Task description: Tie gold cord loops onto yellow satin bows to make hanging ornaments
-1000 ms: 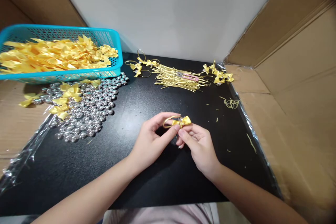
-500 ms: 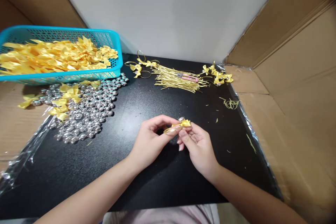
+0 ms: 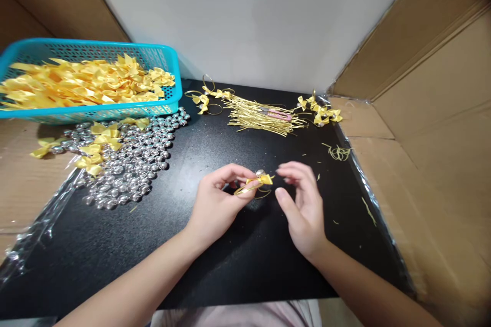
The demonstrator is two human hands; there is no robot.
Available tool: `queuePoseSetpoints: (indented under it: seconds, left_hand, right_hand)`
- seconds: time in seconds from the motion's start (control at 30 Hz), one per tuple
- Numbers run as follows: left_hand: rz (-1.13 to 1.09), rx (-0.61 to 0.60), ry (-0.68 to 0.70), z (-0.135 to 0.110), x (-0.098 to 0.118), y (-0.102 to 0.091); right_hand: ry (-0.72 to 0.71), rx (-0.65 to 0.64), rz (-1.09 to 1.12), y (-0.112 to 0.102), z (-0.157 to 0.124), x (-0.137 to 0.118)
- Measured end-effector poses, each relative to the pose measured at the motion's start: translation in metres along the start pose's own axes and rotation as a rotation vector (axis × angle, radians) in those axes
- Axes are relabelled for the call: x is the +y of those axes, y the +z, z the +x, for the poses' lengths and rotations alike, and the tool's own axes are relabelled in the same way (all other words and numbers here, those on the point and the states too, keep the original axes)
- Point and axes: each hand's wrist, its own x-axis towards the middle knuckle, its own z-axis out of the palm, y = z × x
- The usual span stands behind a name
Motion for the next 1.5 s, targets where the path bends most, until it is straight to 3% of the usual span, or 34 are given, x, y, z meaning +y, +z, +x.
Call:
queuePoseSetpoints:
  seconds: [0.07, 0.17, 0.33, 0.53, 0.67, 0.73, 0.9, 1.07, 1.17, 1.5]
  left_hand:
    - [0.086, -0.007, 0.055, 0.0, -0.001, -0.002]
    - [0.103, -0.026, 0.079, -0.001, -0.002, -0.003]
    - [0.055, -0.017, 0.054, -0.001, 0.0, -0.001]
    - [0.128, -0.023, 0.117, -0.003, 0.001, 0.003]
    - [0.157, -0.03, 0.154, -0.004, -0.001, 0.003]
    - [0.156, -0.054, 0.179, -0.005, -0.002, 0.003]
    - [0.1, -0.151, 0.149, -0.005, -0.003, 0.004]
    - [-0.021, -0.202, 0.051, -0.004, -0.003, 0.005]
    - [-0.016, -0.208, 0.058, -0.004, -0.001, 0.006]
    - [0.044, -0.188, 0.078, -0.006, -0.004, 0.006]
  right_hand:
    - [-0.216, 0.005, -0.224, -0.006, 0.002, -0.004]
    - [-0.343, -0.15, -0.364, -0.013, 0.005, -0.01]
    - [-0.337, -0.21, -0.308, -0.019, 0.009, -0.009]
    - [-0.296, -0.036, -0.386, -0.009, 0.01, -0.009]
    - [-0.291, 0.035, -0.317, -0.008, 0.01, -0.014]
    - [-0.206, 0.002, -0.242, -0.01, 0.012, -0.015]
    - [0.207, -0.223, 0.173, -0.009, 0.02, -0.006]
    - [0.518, -0.205, 0.535, -0.006, 0.024, -0.004]
    - [0.575, -0.191, 0.58, -0.006, 0.023, -0.006]
    - [0.561, -0.196, 0.515, -0.006, 0.022, -0.005]
